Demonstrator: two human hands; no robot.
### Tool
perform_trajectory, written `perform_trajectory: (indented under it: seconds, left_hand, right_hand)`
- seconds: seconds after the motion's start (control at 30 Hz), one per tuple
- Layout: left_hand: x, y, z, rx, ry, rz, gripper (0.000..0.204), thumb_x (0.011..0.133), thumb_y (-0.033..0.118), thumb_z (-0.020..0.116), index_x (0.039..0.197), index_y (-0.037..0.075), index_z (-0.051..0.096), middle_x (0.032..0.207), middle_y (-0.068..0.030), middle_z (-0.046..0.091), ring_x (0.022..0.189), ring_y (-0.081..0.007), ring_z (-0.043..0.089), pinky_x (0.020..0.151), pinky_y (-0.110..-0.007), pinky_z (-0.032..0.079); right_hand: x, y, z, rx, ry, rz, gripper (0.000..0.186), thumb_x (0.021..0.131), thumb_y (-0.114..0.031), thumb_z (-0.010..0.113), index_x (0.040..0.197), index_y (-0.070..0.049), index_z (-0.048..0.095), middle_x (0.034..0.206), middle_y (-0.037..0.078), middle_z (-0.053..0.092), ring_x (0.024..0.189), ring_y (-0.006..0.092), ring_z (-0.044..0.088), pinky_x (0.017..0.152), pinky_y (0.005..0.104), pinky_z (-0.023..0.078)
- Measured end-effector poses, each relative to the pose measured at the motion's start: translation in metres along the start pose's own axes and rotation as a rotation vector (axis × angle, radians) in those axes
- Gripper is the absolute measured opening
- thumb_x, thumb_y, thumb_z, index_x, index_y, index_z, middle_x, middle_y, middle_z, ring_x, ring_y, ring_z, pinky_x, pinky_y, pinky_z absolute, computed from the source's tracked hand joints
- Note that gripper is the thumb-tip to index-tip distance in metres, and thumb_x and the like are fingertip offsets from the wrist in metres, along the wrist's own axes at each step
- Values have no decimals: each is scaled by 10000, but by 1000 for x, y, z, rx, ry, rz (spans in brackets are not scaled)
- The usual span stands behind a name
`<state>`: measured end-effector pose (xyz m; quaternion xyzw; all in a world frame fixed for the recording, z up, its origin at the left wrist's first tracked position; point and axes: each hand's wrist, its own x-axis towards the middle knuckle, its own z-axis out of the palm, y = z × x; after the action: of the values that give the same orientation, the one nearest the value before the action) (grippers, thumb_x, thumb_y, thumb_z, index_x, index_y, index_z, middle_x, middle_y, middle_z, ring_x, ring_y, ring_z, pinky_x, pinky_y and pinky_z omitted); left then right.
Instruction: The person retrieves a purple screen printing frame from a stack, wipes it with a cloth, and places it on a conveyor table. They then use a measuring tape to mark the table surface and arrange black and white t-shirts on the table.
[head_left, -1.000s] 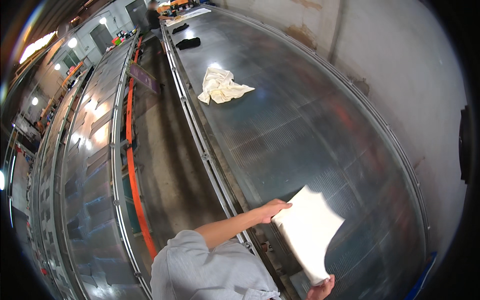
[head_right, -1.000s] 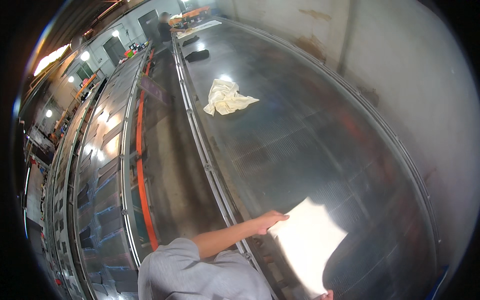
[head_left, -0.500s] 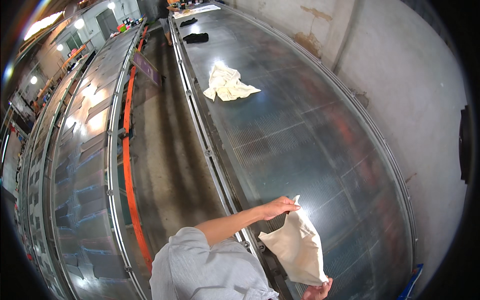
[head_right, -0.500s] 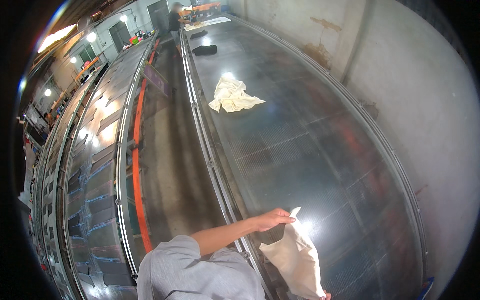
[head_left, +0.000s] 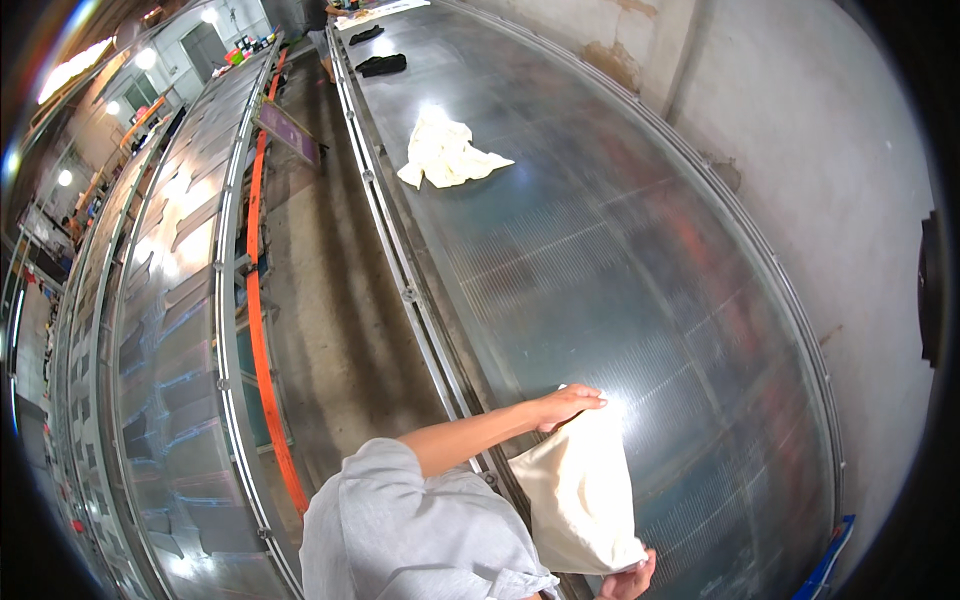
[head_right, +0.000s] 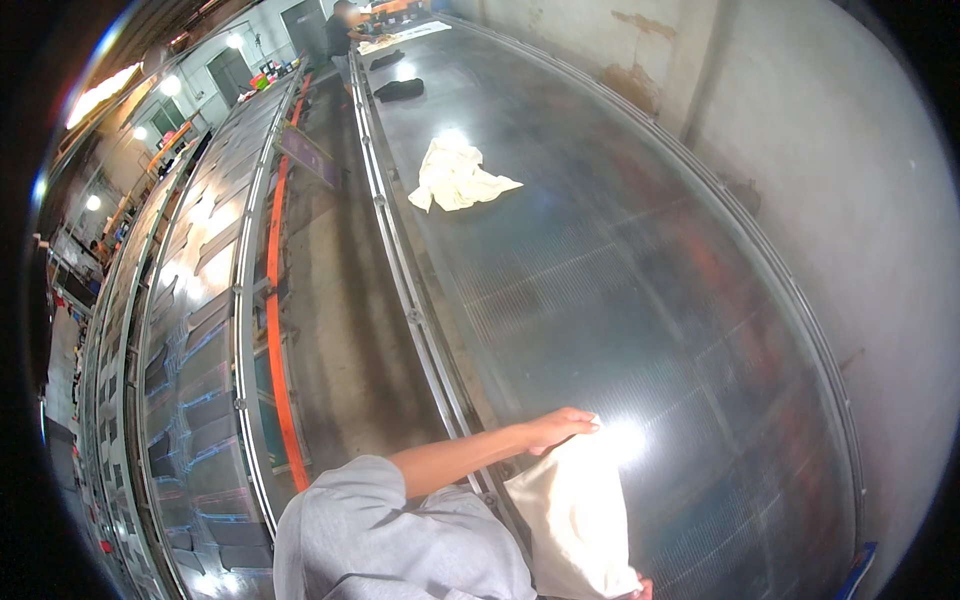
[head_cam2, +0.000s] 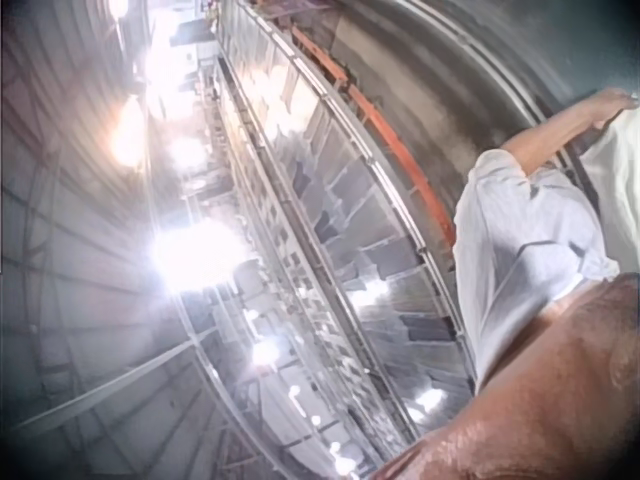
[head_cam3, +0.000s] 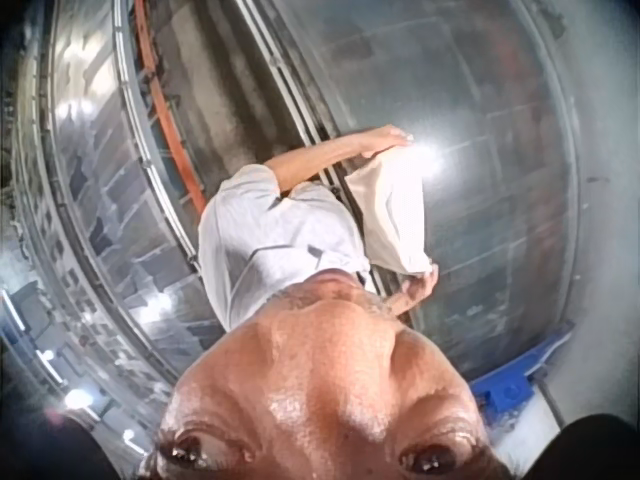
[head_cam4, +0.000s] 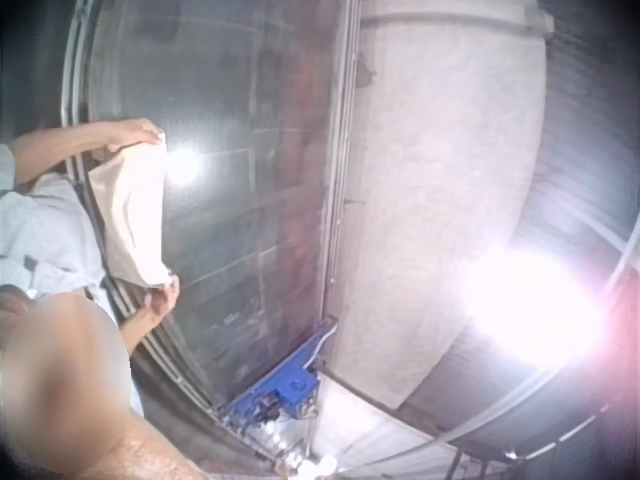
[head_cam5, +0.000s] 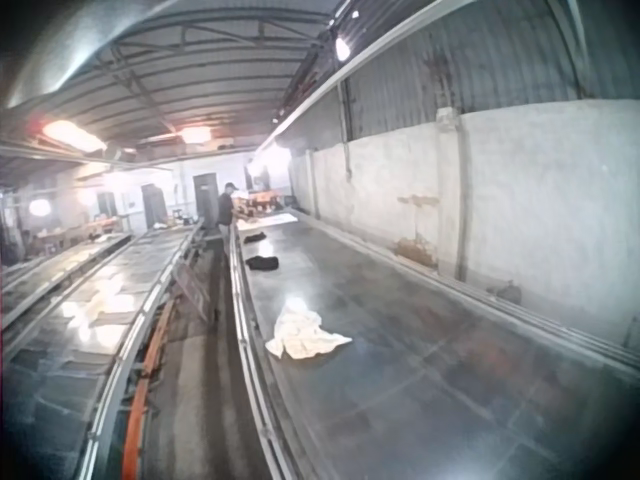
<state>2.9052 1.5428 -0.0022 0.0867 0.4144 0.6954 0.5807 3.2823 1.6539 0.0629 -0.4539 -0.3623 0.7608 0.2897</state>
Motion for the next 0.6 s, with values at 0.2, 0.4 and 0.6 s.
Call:
perform_trajectory:
  seconds: [0.2, 0.4, 0.6]
  left_hand:
    - [64, 24, 39, 15, 29, 66, 146, 916, 168, 579, 985, 50, 632, 902, -31, 642, 822, -141, 609, 781, -313, 509]
    - [23, 13, 17, 45, -40, 73, 312, 960, 123, 511, 1203, -67, 559, 1108, -128, 658, 967, -181, 655, 847, -324, 545]
    - [36, -101, -55, 391, 179, -351, 301, 971, 215, 551, 1143, -24, 612, 1037, -93, 673, 909, -138, 650, 788, -295, 527]
  right_hand:
    - [59, 7, -17, 304, -301, -215, 280, 787, -175, 548, 1021, -23, 532, 1077, 123, 610, 1053, 272, 578, 962, 458, 438]
    - [62, 34, -41, 405, -278, -94, 220, 733, -103, 551, 920, 11, 530, 1031, 164, 612, 1036, 298, 583, 951, 414, 455]
    - [66, 111, -77, 179, 231, 189, 31, 827, -40, 547, 844, -63, 560, 810, 4, 607, 756, 100, 585, 725, 257, 475]
